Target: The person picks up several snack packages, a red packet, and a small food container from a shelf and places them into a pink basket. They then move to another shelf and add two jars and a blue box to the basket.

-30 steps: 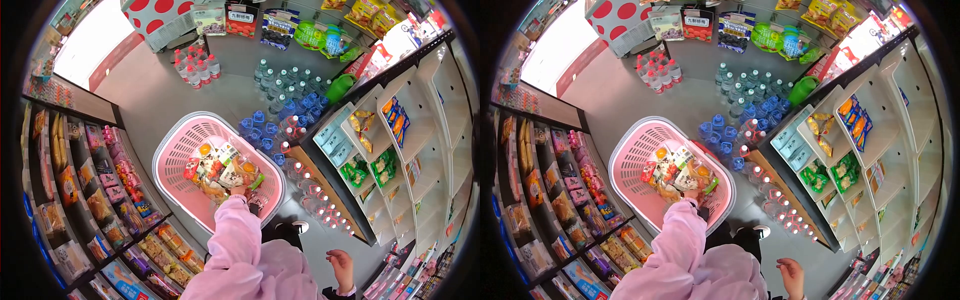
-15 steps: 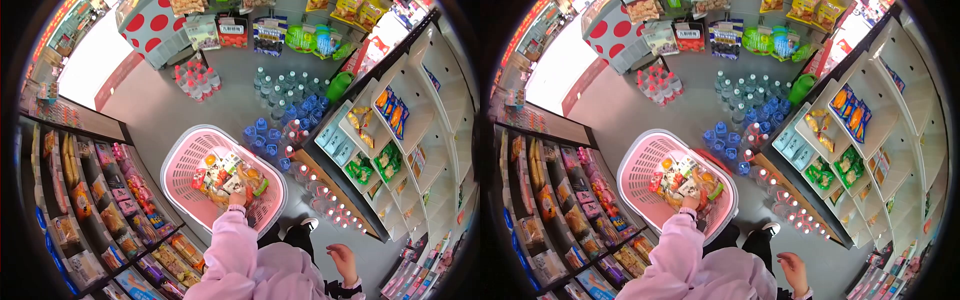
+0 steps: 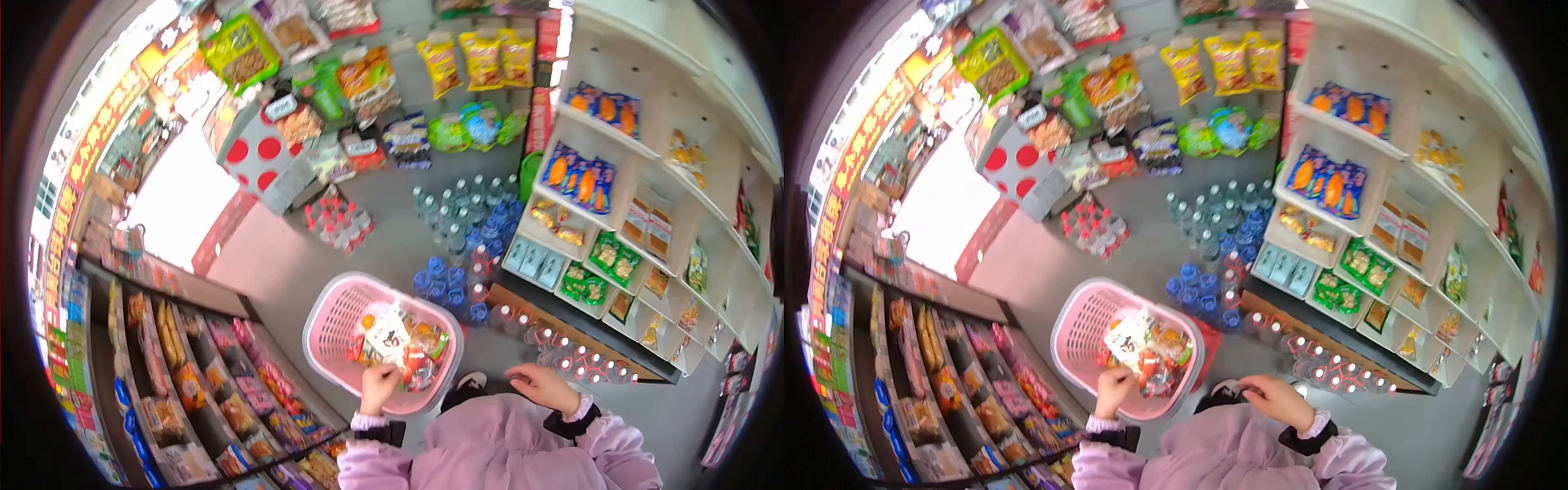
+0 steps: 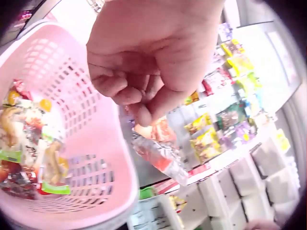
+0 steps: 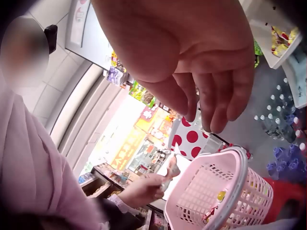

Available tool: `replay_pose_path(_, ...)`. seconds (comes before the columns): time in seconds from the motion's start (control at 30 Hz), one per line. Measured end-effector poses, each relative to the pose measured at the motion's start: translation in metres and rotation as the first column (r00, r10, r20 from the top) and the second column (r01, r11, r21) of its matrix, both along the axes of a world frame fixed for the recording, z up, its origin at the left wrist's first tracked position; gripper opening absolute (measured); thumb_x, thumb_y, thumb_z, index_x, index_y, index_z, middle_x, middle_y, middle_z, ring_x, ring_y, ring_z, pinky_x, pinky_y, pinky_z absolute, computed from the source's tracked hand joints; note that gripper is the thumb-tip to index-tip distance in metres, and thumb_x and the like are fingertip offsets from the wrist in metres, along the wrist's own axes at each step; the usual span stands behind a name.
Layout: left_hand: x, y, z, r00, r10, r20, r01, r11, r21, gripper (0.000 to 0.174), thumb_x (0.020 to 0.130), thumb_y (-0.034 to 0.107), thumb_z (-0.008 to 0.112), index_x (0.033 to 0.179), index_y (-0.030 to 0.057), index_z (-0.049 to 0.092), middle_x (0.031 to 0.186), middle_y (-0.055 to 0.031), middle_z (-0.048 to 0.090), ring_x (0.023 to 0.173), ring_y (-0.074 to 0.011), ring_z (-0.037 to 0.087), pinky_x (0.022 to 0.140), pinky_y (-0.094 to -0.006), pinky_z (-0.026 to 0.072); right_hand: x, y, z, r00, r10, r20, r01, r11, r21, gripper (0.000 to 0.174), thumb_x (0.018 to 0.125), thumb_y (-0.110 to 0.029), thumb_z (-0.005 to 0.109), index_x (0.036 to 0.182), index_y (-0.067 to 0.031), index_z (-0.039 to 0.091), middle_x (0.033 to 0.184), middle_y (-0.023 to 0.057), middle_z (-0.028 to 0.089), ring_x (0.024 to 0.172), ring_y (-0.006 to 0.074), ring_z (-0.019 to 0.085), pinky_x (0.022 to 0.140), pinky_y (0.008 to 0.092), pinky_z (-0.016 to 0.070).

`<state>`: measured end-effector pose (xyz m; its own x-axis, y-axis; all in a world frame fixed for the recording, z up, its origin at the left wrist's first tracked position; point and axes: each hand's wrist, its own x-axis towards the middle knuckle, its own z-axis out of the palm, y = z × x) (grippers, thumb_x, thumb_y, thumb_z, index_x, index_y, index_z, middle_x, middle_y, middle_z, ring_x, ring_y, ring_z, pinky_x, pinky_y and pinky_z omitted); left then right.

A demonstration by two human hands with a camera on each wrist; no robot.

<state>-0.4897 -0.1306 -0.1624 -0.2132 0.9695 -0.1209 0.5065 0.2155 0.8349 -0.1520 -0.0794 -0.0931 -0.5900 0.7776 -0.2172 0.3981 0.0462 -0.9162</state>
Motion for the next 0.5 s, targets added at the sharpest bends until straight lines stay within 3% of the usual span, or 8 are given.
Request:
replay_pose_path(0.07, 0.027, 0.009, 0.055, 1.000, 0.006, 0.003, -0.006, 0.997, 0.082, 0.014, 0.073, 0.006, 0.061, 0.063, -0.0021, 0.055, 0.049, -0.0095, 0.045, 0.046, -0.0091, 0.040, 0.043, -0.0260, 0.0319, 0.006, 0.011, 0.009, 0.996, 0.086, 0.033, -0.091, 0.980, 0.177, 0.027, 0.083, -0.015, 0.055, 0.108, -0.0024, 0.054, 0.098, 0.0144, 0.059, 0.084, 0.0184, 0.060, 0.072, 0.0305, 0.0478)
replay_pose_path(0.2, 0.084, 0.042, 0.127, 0.992, -0.119, 0.035, 0.102, 0.946, 0.307, 0.009, 0.068, 0.002, 0.066, 0.064, -0.0016, 0.060, 0.055, -0.0076, 0.054, 0.049, -0.0121, 0.049, 0.047, -0.0262, 0.0359, 0.030, 0.024, 0.049, 0.955, 0.099, -0.279, -0.071, 0.992, 0.109, 0.046, 0.084, -0.020, 0.058, 0.124, -0.0026, 0.041, 0.112, 0.0119, 0.055, 0.099, 0.0191, 0.055, 0.084, 0.0314, 0.0451)
replay_pose_path(0.27, 0.119, 0.055, 0.165, 0.973, -0.231, 0.021, 0.222, 0.953, 0.207, 0.018, 0.075, 0.004, 0.065, 0.091, -0.0038, 0.061, 0.079, -0.0083, 0.059, 0.068, -0.0122, 0.053, 0.059, -0.0244, 0.0405, 0.052, 0.025, 0.066, 0.899, 0.089, -0.429, -0.045, 0.993, 0.112, 0.051, 0.084, -0.019, 0.058, 0.127, -0.0014, 0.037, 0.115, 0.0116, 0.053, 0.102, 0.0187, 0.054, 0.087, 0.0317, 0.0439)
replay_pose_path(0.3, 0.155, 0.067, 0.191, 0.962, -0.272, 0.024, 0.230, 0.857, 0.461, 0.009, 0.074, 0.004, 0.066, 0.072, -0.0042, 0.062, 0.060, -0.0030, 0.053, 0.054, -0.0085, 0.044, 0.049, -0.0223, 0.0321, 0.065, 0.027, 0.079, 0.893, 0.085, -0.441, 0.004, 0.981, 0.195, 0.050, 0.085, -0.016, 0.058, 0.127, -0.0011, 0.037, 0.116, 0.0120, 0.053, 0.102, 0.0187, 0.054, 0.088, 0.0308, 0.0433)
replay_pose_path(0.4, 0.226, 0.092, 0.228, 0.893, -0.448, -0.032, 0.403, 0.769, 0.496, 0.006, 0.075, 0.001, 0.065, 0.071, -0.0033, 0.062, 0.061, -0.0036, 0.053, 0.055, -0.0093, 0.045, 0.050, -0.0229, 0.0336, 0.116, 0.021, 0.119, 0.846, 0.008, -0.534, 0.139, 0.962, 0.235, 0.048, 0.086, -0.014, 0.056, 0.127, -0.0009, 0.037, 0.114, 0.0120, 0.054, 0.102, 0.0176, 0.054, 0.086, 0.0298, 0.0442)
replay_pose_path(0.43, 0.245, 0.099, 0.237, 0.833, -0.544, -0.104, 0.511, 0.684, 0.521, 0.007, 0.078, 0.004, 0.062, 0.080, -0.0026, 0.062, 0.070, -0.0043, 0.056, 0.062, -0.0113, 0.049, 0.053, -0.0245, 0.0378, 0.134, 0.019, 0.131, 0.855, -0.021, -0.519, 0.196, 0.938, 0.286, 0.044, 0.087, -0.013, 0.053, 0.127, -0.0006, 0.038, 0.114, 0.0114, 0.054, 0.102, 0.0156, 0.053, 0.084, 0.0282, 0.0448)
replay_pose_path(0.47, 0.271, 0.117, 0.240, 0.787, -0.589, -0.184, 0.552, 0.540, 0.635, 0.006, 0.067, 0.003, 0.067, 0.069, -0.0023, 0.063, 0.060, -0.0095, 0.059, 0.053, -0.0154, 0.055, 0.050, -0.0257, 0.0400, 0.149, 0.015, 0.137, 0.794, -0.101, -0.599, 0.263, 0.946, 0.190, 0.039, 0.088, -0.012, 0.051, 0.124, -0.0007, 0.042, 0.112, 0.0112, 0.056, 0.101, 0.0136, 0.053, 0.081, 0.0268, 0.0450)
replay_pose_path(0.5, 0.296, 0.121, 0.250, 0.751, -0.614, -0.242, 0.597, 0.475, 0.647, 0.004, 0.068, 0.003, 0.066, 0.070, -0.0006, 0.063, 0.061, -0.0095, 0.059, 0.055, -0.0196, 0.056, 0.052, -0.0278, 0.0414, 0.170, 0.008, 0.152, 0.834, -0.192, -0.517, 0.318, 0.933, 0.167, 0.034, 0.088, -0.012, 0.050, 0.119, -0.0009, 0.046, 0.106, 0.0105, 0.058, 0.097, 0.0140, 0.055, 0.080, 0.0269, 0.0452)
